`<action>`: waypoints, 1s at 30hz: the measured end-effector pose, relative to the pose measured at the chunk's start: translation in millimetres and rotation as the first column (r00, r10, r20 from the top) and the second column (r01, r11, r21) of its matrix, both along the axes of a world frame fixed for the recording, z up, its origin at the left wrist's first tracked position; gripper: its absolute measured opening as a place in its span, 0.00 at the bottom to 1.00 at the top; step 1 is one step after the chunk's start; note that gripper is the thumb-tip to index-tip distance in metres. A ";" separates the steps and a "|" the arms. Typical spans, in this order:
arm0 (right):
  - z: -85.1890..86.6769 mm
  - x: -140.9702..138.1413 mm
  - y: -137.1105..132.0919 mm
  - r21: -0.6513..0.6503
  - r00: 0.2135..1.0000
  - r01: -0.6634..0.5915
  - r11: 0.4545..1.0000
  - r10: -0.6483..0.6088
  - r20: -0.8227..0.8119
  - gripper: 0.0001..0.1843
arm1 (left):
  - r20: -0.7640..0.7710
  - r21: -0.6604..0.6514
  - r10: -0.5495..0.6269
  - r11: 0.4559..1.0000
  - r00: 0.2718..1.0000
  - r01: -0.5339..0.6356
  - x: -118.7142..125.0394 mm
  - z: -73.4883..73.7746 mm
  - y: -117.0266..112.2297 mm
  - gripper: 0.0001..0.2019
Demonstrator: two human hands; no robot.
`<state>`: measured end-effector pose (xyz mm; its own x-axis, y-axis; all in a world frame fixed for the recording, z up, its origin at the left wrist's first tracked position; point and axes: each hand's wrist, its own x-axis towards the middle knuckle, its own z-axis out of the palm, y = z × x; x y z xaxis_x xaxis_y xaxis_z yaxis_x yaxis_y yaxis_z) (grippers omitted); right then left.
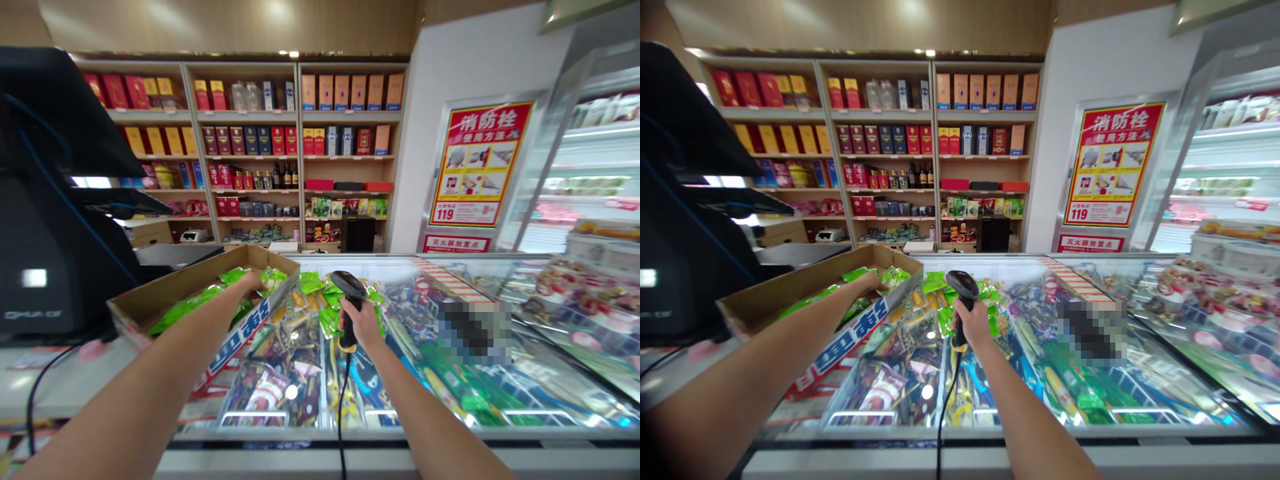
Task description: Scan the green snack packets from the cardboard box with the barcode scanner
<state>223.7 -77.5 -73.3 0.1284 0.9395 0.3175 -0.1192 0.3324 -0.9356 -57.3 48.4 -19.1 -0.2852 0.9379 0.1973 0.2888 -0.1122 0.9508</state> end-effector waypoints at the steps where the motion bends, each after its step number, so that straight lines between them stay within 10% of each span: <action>1: 1.1 0.1 -1.4 0.008 1.000 -0.008 1.000 0.008 0.001 0.17 | -0.033 -0.083 0.034 0.996 0.999 -0.037 -1.8 3.1 2.1 0.18; 13: 0.2 -0.9 -2.2 0.028 1.000 -0.009 1.000 0.008 0.030 0.18 | -0.304 -0.500 -0.114 0.864 0.946 -0.057 -87.7 91.6 -37.4 0.10; 18: 0.4 -0.9 -2.4 0.027 1.000 -0.015 1.000 0.014 0.018 0.18 | -0.715 -0.588 -0.464 0.804 0.522 -0.091 -78.3 106.9 -67.2 0.10; 22: 0.8 -0.7 -2.8 0.017 1.000 -0.014 1.000 0.014 0.014 0.18 | -0.893 -0.384 -0.371 0.923 0.257 -0.003 -47.2 121.7 -85.8 0.05; 24: 1.3 -0.5 -3.2 0.017 1.000 -0.014 1.000 0.013 0.016 0.18 | -0.923 -0.213 -0.226 0.974 0.310 0.075 -33.5 122.3 -90.7 0.03; 26: 1.9 -0.4 -3.8 0.016 1.000 -0.013 1.000 0.013 0.020 0.18 | -0.840 -0.093 -0.150 0.987 0.522 0.133 -21.5 115.0 -93.8 0.03; 30: 2.0 -0.8 -3.8 0.018 1.000 -0.019 1.000 0.019 0.015 0.17 | -0.123 0.020 -0.343 0.937 0.931 0.348 7.7 79.5 -98.2 0.11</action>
<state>222.9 -81.2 -71.3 0.1061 0.9360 0.3357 -0.1119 0.3467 -0.9313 -49.7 -49.8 60.4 0.0817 0.9648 0.2498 0.3326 -0.2627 0.9058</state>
